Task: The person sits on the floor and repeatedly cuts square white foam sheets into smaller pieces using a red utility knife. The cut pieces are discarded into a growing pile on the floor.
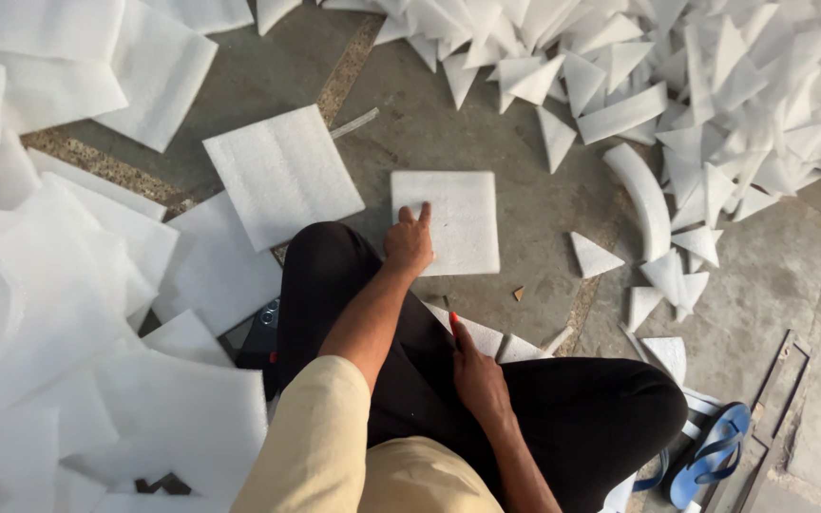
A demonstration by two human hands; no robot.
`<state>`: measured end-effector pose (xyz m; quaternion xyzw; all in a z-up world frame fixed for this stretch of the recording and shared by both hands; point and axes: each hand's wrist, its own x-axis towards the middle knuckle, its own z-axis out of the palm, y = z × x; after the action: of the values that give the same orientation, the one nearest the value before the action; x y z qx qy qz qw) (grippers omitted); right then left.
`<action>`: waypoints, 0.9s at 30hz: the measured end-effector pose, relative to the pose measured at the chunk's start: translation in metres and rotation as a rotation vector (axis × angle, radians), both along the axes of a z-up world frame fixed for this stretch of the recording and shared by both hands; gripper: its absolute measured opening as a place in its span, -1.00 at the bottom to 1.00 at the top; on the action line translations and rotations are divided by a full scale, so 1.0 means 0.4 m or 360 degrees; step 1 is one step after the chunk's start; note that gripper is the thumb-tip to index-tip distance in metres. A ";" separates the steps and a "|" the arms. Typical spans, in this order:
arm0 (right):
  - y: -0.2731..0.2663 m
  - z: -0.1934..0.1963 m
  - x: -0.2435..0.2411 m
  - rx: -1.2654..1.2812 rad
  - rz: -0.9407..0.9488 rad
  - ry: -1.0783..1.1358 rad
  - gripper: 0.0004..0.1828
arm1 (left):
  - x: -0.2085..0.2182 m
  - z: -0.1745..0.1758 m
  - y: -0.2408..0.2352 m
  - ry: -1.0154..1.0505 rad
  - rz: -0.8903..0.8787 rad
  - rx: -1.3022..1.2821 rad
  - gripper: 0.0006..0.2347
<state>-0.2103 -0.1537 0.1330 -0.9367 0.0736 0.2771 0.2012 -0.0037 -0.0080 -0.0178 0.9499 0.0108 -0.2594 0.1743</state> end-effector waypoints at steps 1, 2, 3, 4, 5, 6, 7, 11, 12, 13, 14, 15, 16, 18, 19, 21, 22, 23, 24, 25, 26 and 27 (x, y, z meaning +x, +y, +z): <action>-0.003 0.004 -0.003 0.0056 -0.0017 -0.0084 -0.31 | -0.004 -0.019 -0.006 -0.0090 0.0095 -0.0093 -0.47; -0.006 0.006 0.002 0.0112 -0.0033 -0.0168 -0.32 | -0.012 -0.035 -0.012 -0.0180 0.0211 -0.0221 -0.58; -0.003 0.006 0.003 0.0125 -0.0036 -0.0189 -0.31 | -0.029 -0.048 -0.017 -0.0215 0.0226 -0.0257 -0.68; 0.001 0.002 0.008 0.0138 -0.0038 -0.0211 -0.31 | -0.044 -0.055 -0.015 -0.0206 0.0196 -0.0257 -0.76; 0.000 -0.002 0.013 0.0146 -0.0039 -0.0226 -0.30 | -0.059 -0.054 -0.019 -0.0164 0.0092 -0.0199 -0.81; 0.001 -0.008 0.020 0.0166 -0.0022 -0.0246 -0.30 | -0.066 -0.046 -0.018 -0.0258 0.0036 -0.0050 -0.80; 0.000 -0.014 0.031 0.0182 -0.0005 -0.0265 -0.30 | -0.069 -0.029 -0.019 -0.0351 -0.0025 0.0094 -0.78; 0.011 -0.054 0.127 0.0200 -0.0094 -0.0356 -0.31 | -0.051 0.079 0.004 -0.0252 -0.0036 0.0010 -0.44; 0.019 -0.063 0.161 0.0195 -0.0074 -0.0417 -0.32 | -0.044 0.106 0.011 -0.0200 -0.0035 -0.0015 -0.37; 0.029 -0.072 0.201 0.0193 -0.0058 -0.0482 -0.33 | -0.032 0.130 0.019 -0.0152 -0.0037 -0.0035 -0.30; 0.038 -0.080 0.242 0.0191 -0.0042 -0.0547 -0.34 | -0.020 0.150 0.026 -0.0103 -0.0039 -0.0055 -0.23; 0.046 -0.087 0.284 0.0186 -0.0031 -0.0514 -0.33 | -0.014 0.163 0.028 -0.0080 -0.0026 -0.0064 -0.19; 0.055 -0.093 0.329 0.0181 -0.0020 -0.0482 -0.33 | -0.009 0.171 0.030 -0.0057 -0.0013 -0.0072 -0.16; 0.073 -0.101 0.411 0.0149 0.0001 -0.0458 -0.31 | 0.004 0.175 0.033 -0.0006 -0.0002 -0.0084 -0.12; 0.078 -0.104 0.444 0.0117 0.0016 -0.0460 -0.31 | 0.006 0.171 0.032 0.0027 0.0001 -0.0092 -0.11; 0.091 -0.112 0.496 0.0085 0.0030 -0.0466 -0.31 | 0.010 0.162 0.033 0.0042 0.0014 -0.0108 -0.12; 0.098 -0.115 0.517 0.0083 0.0029 -0.0469 -0.31 | 0.012 0.157 0.035 0.0024 0.0024 -0.0116 -0.14; 0.102 -0.118 0.532 0.0080 0.0028 -0.0470 -0.32 | 0.013 0.154 0.034 0.0008 0.0034 -0.0124 -0.15; 0.107 -0.121 0.544 0.0068 0.0022 -0.0443 -0.31 | 0.015 0.152 0.033 -0.0015 0.0040 -0.0132 -0.16; 0.113 -0.125 0.552 0.0057 0.0014 -0.0412 -0.31 | 0.016 0.150 0.036 -0.0035 0.0044 -0.0139 -0.16; 0.119 -0.128 0.558 0.0045 0.0006 -0.0382 -0.31 | 0.017 0.148 0.039 -0.0055 0.0049 -0.0146 -0.17; 0.122 -0.129 0.562 0.0040 0.0010 -0.0383 -0.31 | 0.018 0.148 0.039 -0.0023 0.0051 -0.0154 -0.16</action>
<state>0.0144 -0.1048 0.0812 -0.9608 0.0426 0.1640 0.2196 0.0035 0.0076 0.0414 0.9419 0.0122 -0.2499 0.2242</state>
